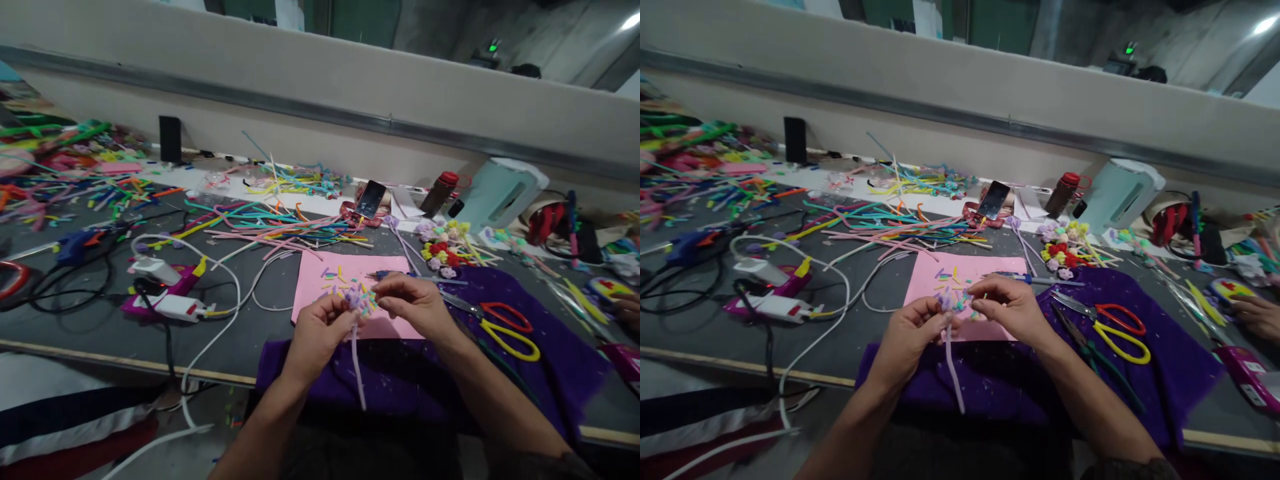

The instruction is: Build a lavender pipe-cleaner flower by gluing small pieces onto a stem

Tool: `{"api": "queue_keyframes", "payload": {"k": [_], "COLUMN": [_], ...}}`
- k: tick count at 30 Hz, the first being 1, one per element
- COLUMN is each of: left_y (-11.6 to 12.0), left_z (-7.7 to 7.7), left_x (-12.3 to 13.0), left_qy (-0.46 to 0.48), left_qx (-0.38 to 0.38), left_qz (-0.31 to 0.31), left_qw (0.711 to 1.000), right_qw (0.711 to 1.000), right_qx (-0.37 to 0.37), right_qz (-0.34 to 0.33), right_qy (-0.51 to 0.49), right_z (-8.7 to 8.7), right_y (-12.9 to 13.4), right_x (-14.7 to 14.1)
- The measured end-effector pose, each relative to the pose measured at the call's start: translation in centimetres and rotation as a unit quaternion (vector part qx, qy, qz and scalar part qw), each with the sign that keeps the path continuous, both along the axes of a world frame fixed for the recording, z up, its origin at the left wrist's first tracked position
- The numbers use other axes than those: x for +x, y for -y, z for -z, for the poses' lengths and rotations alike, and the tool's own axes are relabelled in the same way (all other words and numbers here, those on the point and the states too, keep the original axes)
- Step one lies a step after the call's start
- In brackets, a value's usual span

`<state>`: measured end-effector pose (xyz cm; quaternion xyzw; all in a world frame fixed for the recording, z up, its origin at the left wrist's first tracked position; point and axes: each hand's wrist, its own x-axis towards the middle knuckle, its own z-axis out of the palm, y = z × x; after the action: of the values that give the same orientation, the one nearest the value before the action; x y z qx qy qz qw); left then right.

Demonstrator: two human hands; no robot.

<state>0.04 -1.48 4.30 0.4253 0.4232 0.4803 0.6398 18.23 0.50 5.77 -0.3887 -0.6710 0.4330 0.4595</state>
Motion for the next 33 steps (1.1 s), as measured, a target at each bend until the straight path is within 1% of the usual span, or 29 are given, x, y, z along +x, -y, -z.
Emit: {"api": "queue_keyframes", "payload": {"k": [4, 6, 8, 12, 17, 19, 22, 28, 33], "left_y": [0.1, 0.1, 0.1, 0.2, 0.3, 0.2, 0.1, 0.1, 0.0], "left_z": [-1.8, -2.2, -2.4, -2.2, -1.7, -1.5, -1.2, -0.6, -0.2], "left_x": [0.1, 0.2, 0.3, 0.6, 0.8, 0.8, 0.7, 0.5, 0.3], "left_qy": [-0.029, -0.049, -0.068, -0.097, -0.112, -0.121, -0.14, -0.164, -0.187], "left_qx": [0.034, 0.046, 0.057, 0.084, 0.096, 0.098, 0.108, 0.13, 0.142], "left_qz": [0.042, 0.052, 0.06, 0.066, 0.061, 0.061, 0.068, 0.086, 0.086], "left_qw": [0.998, 0.996, 0.994, 0.99, 0.987, 0.986, 0.982, 0.974, 0.968], "right_qw": [0.996, 0.991, 0.983, 0.966, 0.949, 0.946, 0.946, 0.938, 0.93], "right_qx": [0.059, 0.099, 0.131, 0.165, 0.214, 0.22, 0.209, 0.189, 0.172], "right_qz": [0.003, -0.003, -0.023, -0.075, -0.084, -0.078, -0.077, -0.115, -0.135], "right_qy": [0.06, 0.094, 0.126, 0.184, 0.216, 0.223, 0.235, 0.268, 0.296], "right_z": [-2.2, -3.2, -3.8, -4.0, -3.5, -3.4, -3.5, -3.9, -4.0], "right_y": [0.3, 0.5, 0.6, 0.8, 0.8, 0.8, 0.8, 0.6, 0.4], "right_x": [0.8, 1.2, 1.4, 1.5, 1.5, 1.5, 1.5, 1.4, 1.1]}}
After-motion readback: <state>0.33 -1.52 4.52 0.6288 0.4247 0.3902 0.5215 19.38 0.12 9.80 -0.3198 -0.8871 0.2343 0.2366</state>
